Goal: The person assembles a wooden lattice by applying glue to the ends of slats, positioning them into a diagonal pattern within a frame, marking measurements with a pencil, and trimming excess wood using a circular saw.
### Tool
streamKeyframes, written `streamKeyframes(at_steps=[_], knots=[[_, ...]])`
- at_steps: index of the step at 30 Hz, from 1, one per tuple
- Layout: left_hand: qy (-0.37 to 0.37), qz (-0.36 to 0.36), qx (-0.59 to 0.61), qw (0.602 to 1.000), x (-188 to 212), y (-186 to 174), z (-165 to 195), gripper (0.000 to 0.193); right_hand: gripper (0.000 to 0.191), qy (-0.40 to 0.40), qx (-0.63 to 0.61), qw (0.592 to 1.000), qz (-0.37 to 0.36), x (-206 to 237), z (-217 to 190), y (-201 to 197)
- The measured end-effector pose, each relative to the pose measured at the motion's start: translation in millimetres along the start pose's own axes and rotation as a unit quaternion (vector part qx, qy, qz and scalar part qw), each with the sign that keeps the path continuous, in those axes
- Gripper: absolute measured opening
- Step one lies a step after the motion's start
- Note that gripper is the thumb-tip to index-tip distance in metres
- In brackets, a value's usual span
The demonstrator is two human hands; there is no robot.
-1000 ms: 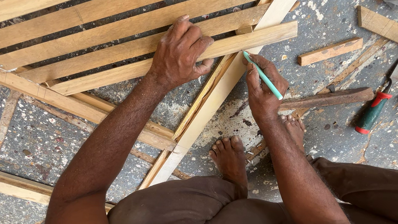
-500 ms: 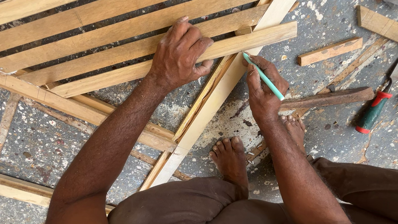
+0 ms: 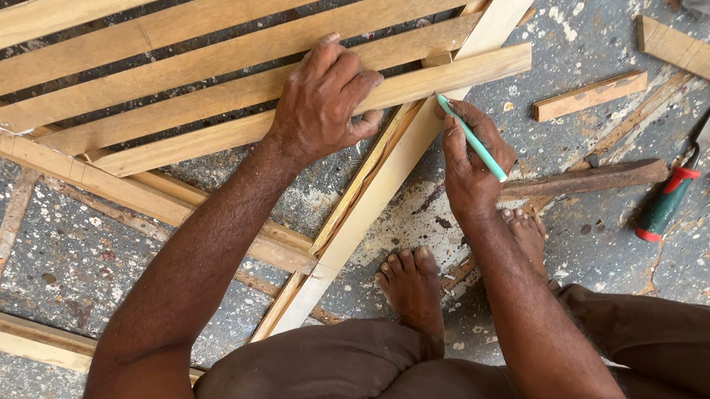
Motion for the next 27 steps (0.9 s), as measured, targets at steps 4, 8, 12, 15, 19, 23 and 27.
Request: streamKeyframes(at_steps=[4, 8, 12, 15, 19, 23, 27], knots=[[0.001, -0.002, 0.006, 1.000, 0.7, 0.4, -0.3, 0.042, 0.023, 0.025, -0.028, 0.999, -0.011, -0.1, 0.8, 0.1], [0.000, -0.005, 0.005, 1.000, 0.6, 0.4, 0.1, 0.043, 0.023, 0.007, -0.003, 1.000, -0.005, 0.4, 0.9, -0.3], [-0.006, -0.007, 0.001, 1.000, 0.2, -0.3, 1.0, 0.044, 0.023, 0.006, -0.006, 1.000, -0.007, 0.5, 1.5, -0.2], [-0.002, 0.001, 0.003, 1.000, -0.4, -1.2, 1.7, 0.042, 0.022, 0.002, -0.003, 1.000, -0.006, 0.2, 0.7, 0.0], [-0.007, -0.009, 0.006, 1.000, -1.1, -1.5, 1.5, 0.044, 0.022, 0.033, 0.007, 0.999, -0.007, -1.1, 0.8, -0.1], [-0.008, -0.006, 0.006, 1.000, -1.1, -2.0, 1.5, 0.043, 0.022, 0.002, -0.016, 1.000, -0.013, 0.8, 1.9, -1.2], [0.000, 0.001, 0.004, 1.000, -1.2, -1.9, 1.5, 0.040, 0.022, 0.012, -0.025, 1.000, -0.013, 3.0, 9.9, -0.5]])
Point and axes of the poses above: each hand's wrist, its own x-axis away from the middle knuckle, its own y-axis out of the palm, z = x × y, the point moved 2 cm from there along -x, towards the middle knuckle, and after that the axes turned 12 degrees about y, right-handed, at the moved point
